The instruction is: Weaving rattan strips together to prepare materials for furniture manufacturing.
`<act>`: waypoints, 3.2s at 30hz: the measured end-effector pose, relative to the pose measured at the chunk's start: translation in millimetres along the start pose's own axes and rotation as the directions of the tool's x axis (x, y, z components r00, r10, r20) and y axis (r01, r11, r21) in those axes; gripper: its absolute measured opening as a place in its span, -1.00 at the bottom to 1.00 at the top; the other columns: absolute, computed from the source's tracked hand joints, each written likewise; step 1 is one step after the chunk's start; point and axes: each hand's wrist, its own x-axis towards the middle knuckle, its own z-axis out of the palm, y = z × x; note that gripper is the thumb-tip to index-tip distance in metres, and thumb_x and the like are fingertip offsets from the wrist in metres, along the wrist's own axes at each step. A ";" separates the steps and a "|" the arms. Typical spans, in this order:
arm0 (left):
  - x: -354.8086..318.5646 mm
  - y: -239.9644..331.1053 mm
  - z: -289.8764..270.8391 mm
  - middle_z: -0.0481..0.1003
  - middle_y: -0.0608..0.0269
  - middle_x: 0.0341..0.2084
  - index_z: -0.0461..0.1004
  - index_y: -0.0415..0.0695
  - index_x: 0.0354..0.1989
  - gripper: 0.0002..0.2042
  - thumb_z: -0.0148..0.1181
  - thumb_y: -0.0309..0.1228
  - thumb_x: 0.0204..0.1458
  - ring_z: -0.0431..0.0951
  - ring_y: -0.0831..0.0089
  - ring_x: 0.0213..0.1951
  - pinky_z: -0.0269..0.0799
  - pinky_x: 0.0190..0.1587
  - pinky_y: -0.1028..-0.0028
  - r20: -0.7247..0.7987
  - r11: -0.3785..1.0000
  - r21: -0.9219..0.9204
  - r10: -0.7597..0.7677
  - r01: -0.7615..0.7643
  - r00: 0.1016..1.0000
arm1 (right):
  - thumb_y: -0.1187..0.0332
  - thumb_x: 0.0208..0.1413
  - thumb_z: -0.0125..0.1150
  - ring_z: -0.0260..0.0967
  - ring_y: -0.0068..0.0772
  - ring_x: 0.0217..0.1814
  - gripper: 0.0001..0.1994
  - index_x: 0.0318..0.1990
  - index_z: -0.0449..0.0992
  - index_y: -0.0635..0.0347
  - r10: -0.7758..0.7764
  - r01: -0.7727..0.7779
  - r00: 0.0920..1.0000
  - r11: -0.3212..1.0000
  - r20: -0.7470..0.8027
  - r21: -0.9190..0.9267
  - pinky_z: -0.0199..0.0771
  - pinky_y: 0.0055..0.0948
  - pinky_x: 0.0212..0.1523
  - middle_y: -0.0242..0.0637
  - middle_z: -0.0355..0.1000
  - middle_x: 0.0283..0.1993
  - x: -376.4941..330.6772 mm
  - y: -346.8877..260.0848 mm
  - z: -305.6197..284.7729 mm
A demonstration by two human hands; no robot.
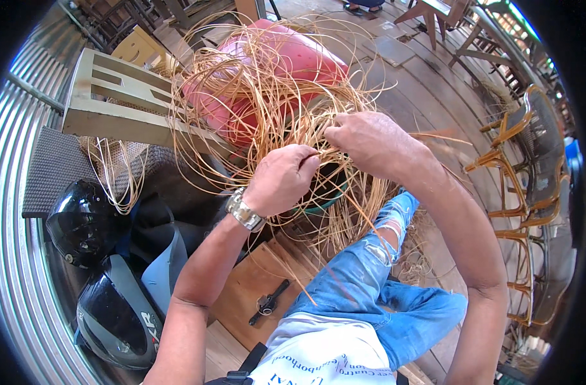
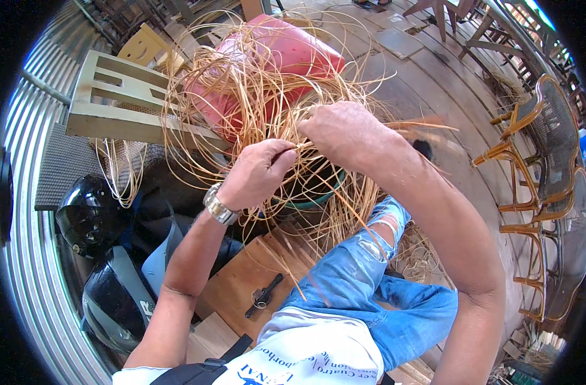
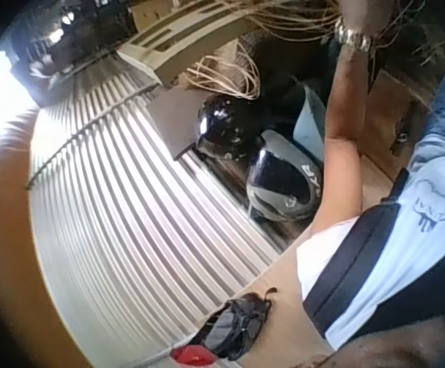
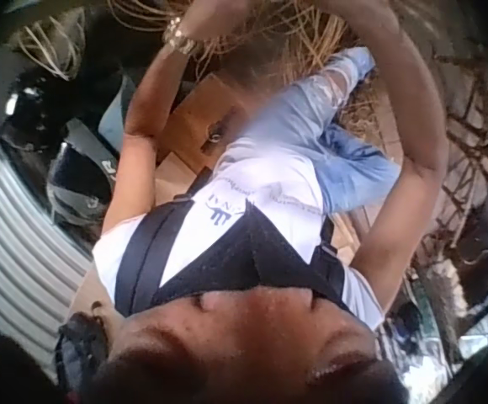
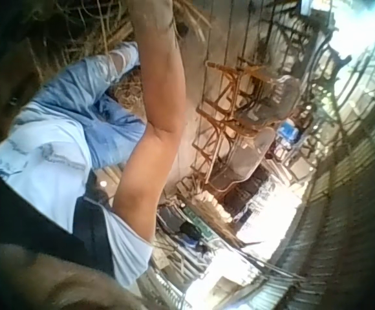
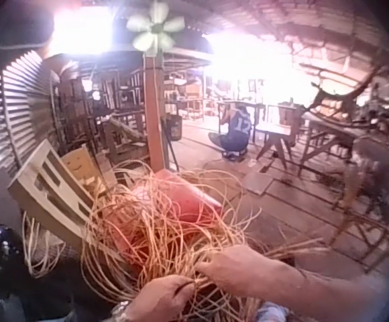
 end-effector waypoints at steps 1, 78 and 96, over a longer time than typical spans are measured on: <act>0.4 -2.0 -2.8 0.56 0.05 -0.43 0.58 -0.28 -0.09 -0.75 0.16 -0.34 0.23 0.54 0.39 -0.41 0.46 -0.28 0.37 0.074 0.988 -0.099 -0.113 0.120 0.991 | 0.49 0.07 0.17 0.51 -0.05 -0.10 -0.93 -0.29 0.52 0.20 -0.056 0.056 0.997 0.998 -0.046 -0.011 0.49 -0.10 -0.07 -0.15 0.48 -0.18 -2.5 2.2 1.3; -6.6 -29.3 4.3 0.56 0.36 -0.24 0.41 -0.20 0.27 -0.62 0.03 -0.62 0.28 0.55 0.62 -0.16 0.45 -0.01 0.58 0.347 0.660 -0.703 -0.010 0.266 0.938 | 0.55 -0.03 0.18 0.40 -0.08 -0.17 -0.89 -0.32 0.42 0.24 -0.047 0.191 0.796 0.966 -0.604 0.176 0.48 -0.21 -0.12 -0.15 0.37 -0.30 -35.8 -24.5 48.6; -7.1 -19.2 1.1 0.58 0.39 -0.34 0.44 -0.16 0.25 -0.63 0.04 -0.60 0.28 0.38 0.77 -0.33 0.34 -0.26 0.67 0.338 0.726 -0.646 -0.004 0.236 0.941 | 0.55 0.16 0.14 0.40 0.02 -0.20 -0.95 -0.28 0.41 0.32 0.112 0.194 0.869 0.819 -0.482 0.539 0.41 -0.14 -0.16 -0.08 0.37 -0.30 -47.6 -6.2 42.1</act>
